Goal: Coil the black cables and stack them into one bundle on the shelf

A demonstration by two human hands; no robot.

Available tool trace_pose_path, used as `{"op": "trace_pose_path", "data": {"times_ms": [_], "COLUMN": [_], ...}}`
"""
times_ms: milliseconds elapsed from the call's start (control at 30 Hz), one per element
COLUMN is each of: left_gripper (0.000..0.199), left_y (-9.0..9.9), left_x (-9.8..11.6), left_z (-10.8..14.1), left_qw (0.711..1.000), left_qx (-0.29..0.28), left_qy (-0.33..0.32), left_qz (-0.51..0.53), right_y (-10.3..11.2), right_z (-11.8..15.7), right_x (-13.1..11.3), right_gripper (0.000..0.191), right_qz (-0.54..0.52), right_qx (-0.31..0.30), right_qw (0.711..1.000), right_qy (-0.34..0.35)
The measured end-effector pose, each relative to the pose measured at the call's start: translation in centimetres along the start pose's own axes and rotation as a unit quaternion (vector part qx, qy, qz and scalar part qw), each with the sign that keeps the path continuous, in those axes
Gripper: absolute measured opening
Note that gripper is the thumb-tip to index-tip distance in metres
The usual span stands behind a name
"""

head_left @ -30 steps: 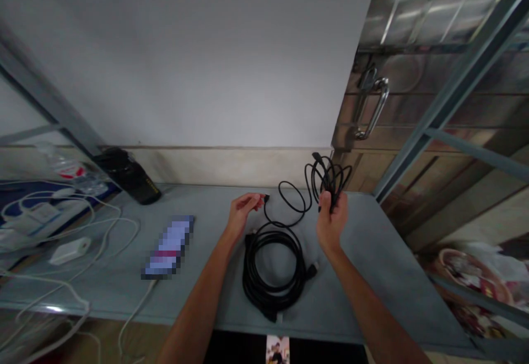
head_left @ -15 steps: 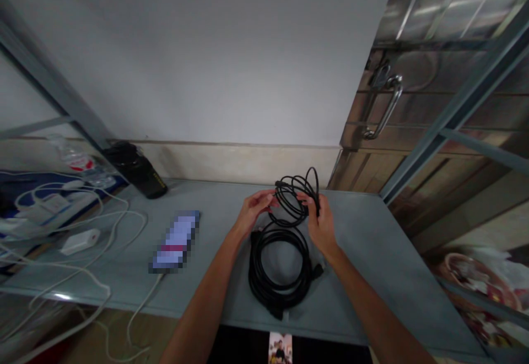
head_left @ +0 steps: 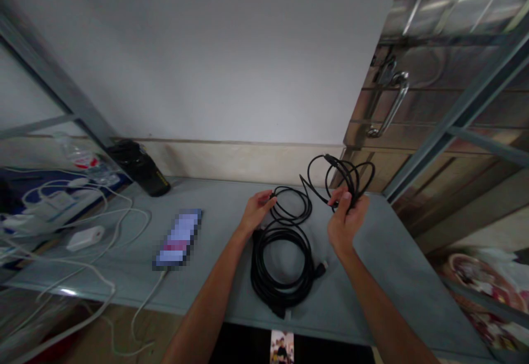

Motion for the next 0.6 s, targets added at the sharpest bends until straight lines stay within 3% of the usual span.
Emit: {"op": "trace_pose_path", "data": {"times_ms": [100,233,433,600], "left_gripper": [0.051,0.033,0.031,0.047], "left_y": [0.1,-0.8,-2.9,-3.7], "left_x": [1.8,4.9,5.0,4.3], "left_z": [0.3,1.2,2.2,2.4], "left_qw": [0.997,0.986,0.982,0.986], "left_qx": [0.008,-0.047,-0.147,-0.154], "left_qy": [-0.067,-0.146,-0.098,-0.051], "left_qz": [-0.046,-0.064,-0.061,-0.036], "right_y": [-0.5,-0.8,-1.2,-2.7], "right_z": [0.6,1.3,0.8,2.3], "right_x": [0.1,0.4,1.0,0.7], "right_gripper": [0.028,0.026,0.032,0.030], "right_qz": [0.001,-0.015,-0.122,-0.078], "right_qx": [-0.026,-0.037,-0.042,-0.171], "right_qw": [1.000,0.999,0.990,0.982], "right_qy": [0.005,-0.008,-0.058,-0.032]}}
Point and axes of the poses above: each hand's wrist, its own z-axis away from the middle knuckle, its own y-axis out of the back of the hand, x = y × z, the point moved 6 cm from there along -z, towards the middle knuckle, and after that the axes turned 12 degrees about z, right-handed, at the moved point
